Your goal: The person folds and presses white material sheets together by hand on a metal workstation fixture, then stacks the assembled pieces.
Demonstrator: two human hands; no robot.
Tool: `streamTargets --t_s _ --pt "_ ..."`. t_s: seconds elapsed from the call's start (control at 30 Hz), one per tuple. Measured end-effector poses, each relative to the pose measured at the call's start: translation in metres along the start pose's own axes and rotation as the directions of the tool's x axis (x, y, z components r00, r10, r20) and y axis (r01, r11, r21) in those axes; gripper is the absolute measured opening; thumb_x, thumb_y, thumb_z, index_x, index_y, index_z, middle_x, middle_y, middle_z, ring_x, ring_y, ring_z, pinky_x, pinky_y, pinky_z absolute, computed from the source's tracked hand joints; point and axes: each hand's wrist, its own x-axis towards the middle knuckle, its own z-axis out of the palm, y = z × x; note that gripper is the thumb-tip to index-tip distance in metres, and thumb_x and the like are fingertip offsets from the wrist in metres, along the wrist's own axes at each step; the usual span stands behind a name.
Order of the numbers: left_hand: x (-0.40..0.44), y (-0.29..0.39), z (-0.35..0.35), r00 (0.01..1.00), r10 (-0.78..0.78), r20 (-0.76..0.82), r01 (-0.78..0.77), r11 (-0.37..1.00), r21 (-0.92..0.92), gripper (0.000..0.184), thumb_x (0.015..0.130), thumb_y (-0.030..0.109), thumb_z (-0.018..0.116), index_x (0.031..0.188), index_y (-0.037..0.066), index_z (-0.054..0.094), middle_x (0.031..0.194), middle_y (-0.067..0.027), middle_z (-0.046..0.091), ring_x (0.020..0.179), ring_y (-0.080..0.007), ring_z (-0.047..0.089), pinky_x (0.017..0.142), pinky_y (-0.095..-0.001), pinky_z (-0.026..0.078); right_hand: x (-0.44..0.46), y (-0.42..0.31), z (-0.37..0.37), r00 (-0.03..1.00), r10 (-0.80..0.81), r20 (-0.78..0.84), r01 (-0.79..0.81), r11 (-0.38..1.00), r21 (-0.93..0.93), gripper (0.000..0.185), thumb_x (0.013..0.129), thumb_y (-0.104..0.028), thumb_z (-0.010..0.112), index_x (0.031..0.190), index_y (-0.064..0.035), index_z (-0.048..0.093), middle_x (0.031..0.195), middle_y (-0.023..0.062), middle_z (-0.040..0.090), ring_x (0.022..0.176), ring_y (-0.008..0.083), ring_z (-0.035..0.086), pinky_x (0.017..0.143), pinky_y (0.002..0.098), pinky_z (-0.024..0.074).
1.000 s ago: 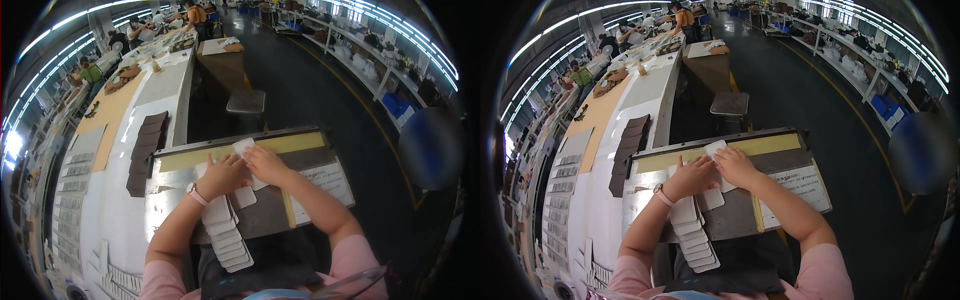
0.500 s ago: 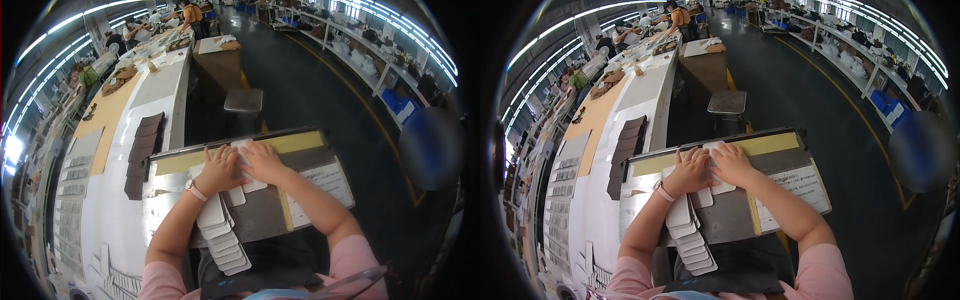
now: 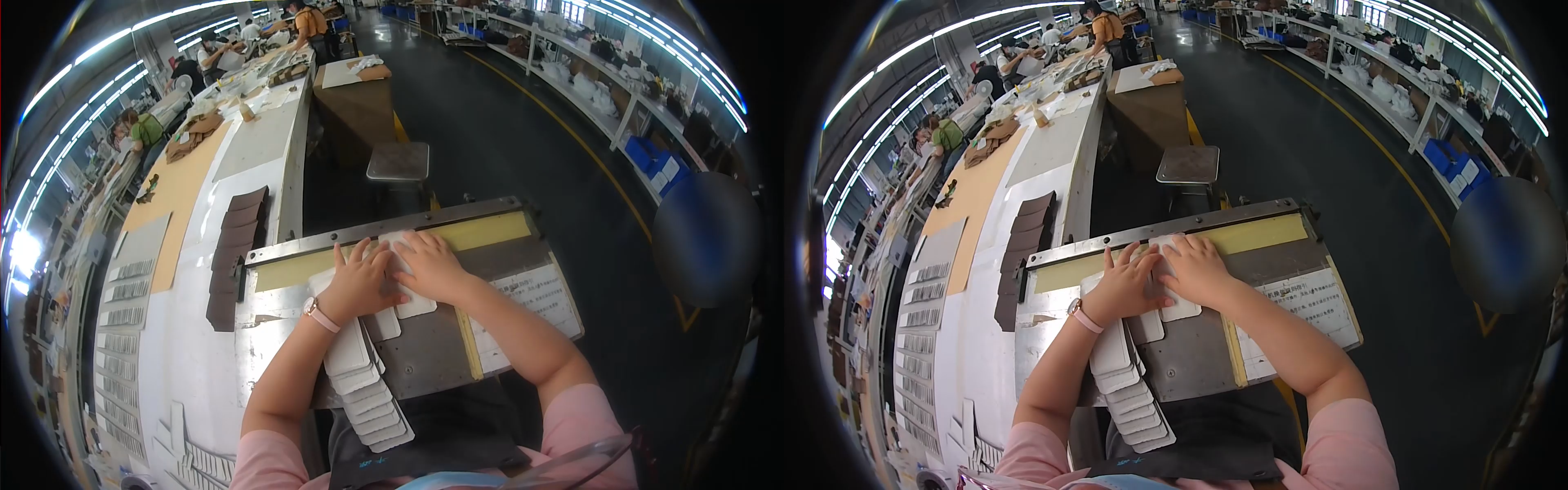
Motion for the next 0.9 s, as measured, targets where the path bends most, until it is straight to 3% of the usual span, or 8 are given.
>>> streamTargets --t_s 0.2,0.3,0.6,0.8,0.9 --pt "0.0 0.002 -0.002 1.0 -0.001 -0.007 0.001 1.0 0.001 0.088 0.071 0.063 0.073 0.136 0.008 0.049 0.147 -0.0096 0.045 0.14 -0.0378 0.032 0.105 -0.0744 0.017 -0.002 -0.014 -0.007 0.999 0.016 -0.034 -0.018 0.998 -0.066 0.05 0.082 -0.032 0.069 0.122 -0.004 0.059 0.127 0.0133 0.053 0.123 0.0321 0.046 0.106 0.0464 0.0342" --pt "-0.002 0.005 -0.002 0.999 0.006 -0.04 -0.005 0.999 0.038 0.085 0.072 0.062 0.072 0.134 0.008 0.052 0.144 -0.0094 0.047 0.14 -0.0371 0.033 0.106 -0.0736 0.017 -0.003 -0.013 -0.002 1.0 -0.03 0.009 0.03 1.0 -0.006 0.045 0.083 -0.028 0.069 0.119 -0.0022 0.06 0.122 0.0118 0.055 0.12 0.0299 0.048 0.104 0.0443 0.0359" --pt "-0.005 0.003 0.002 0.993 0.056 -0.107 -0.051 0.997 0.054 0.08 0.072 0.062 0.072 0.129 0.009 0.058 0.133 -0.0121 0.047 0.136 -0.0354 0.034 0.105 -0.0707 0.021 -0.005 -0.014 -0.01 0.998 -0.035 -0.06 0.036 0.999 0.023 0.038 0.083 -0.026 0.069 0.112 -0.0023 0.062 0.11 0.0107 0.057 0.113 0.0294 0.052 0.098 0.0427 0.0406" --pt "-0.006 0.007 -0.004 0.986 0.092 -0.142 -0.09 0.996 0.016 0.073 0.072 0.06 0.073 0.122 0.009 0.06 0.134 -0.0155 0.046 0.135 -0.0365 0.035 0.105 -0.0688 0.022 -0.001 -0.012 -0.018 0.998 -0.011 0.057 0.008 0.999 0.042 0.039 0.083 -0.024 0.068 0.116 -0.0033 0.062 0.105 0.011 0.057 0.111 0.0298 0.053 0.097 0.0433 0.0416" --pt "-0.006 0.01 0.0 0.984 0.092 -0.151 -0.088 0.995 0.037 0.068 0.073 0.058 0.074 0.118 0.009 0.061 0.137 -0.0171 0.047 0.138 -0.0383 0.032 0.106 -0.0694 0.021 -0.001 -0.014 -0.004 0.988 0.122 -0.092 -0.114 0.99 0.087 0.042 0.084 -0.025 0.067 0.119 -0.003 0.061 0.109 0.0117 0.057 0.112 0.0317 0.052 0.098 0.0472 0.0403"
